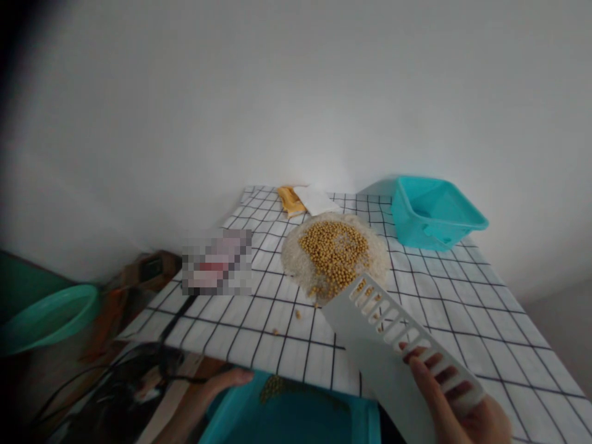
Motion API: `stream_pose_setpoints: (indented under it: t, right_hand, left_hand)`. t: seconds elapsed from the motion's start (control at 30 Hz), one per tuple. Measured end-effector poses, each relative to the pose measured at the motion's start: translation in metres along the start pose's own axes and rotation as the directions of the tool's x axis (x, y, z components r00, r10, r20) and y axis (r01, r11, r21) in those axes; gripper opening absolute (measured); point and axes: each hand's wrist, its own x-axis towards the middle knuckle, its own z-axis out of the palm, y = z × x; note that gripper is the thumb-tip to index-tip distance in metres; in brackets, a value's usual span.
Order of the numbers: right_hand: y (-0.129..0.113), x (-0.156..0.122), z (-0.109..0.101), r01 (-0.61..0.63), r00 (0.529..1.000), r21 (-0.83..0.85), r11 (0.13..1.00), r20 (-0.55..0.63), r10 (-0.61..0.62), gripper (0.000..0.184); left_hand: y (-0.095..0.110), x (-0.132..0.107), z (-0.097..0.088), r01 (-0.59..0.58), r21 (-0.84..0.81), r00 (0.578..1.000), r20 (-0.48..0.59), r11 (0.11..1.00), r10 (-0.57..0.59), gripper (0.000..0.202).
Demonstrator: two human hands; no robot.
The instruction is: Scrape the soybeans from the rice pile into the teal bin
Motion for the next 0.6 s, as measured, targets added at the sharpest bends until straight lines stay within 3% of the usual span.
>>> stream_pose_setpoints:
  t: [0.33,0.5,0.6]
  right_hand:
    - [-0.026,-0.006,0.026,-0.143,0.990,0.112,0.983,0.006,0.143,0.021]
    - [-0.035,0.001,0.034,-0.086,0.996,0.153,0.984,0.025,0.083,0.018]
    - [-0.045,0.002,0.042,-0.062,0.998,0.156,0.986,0.025,0.059,0.015]
  left_hand:
    - [0.001,0.005,-0.004,0.036,-0.016,0.999,-0.002,0.999,-0.036,0.014]
    - [0.011,0.003,0.004,0.098,-0.039,0.995,0.010,0.994,-0.098,0.023]
    - [0.013,-0.003,0.001,0.065,-0.016,0.998,-0.006,0.998,-0.066,0.017]
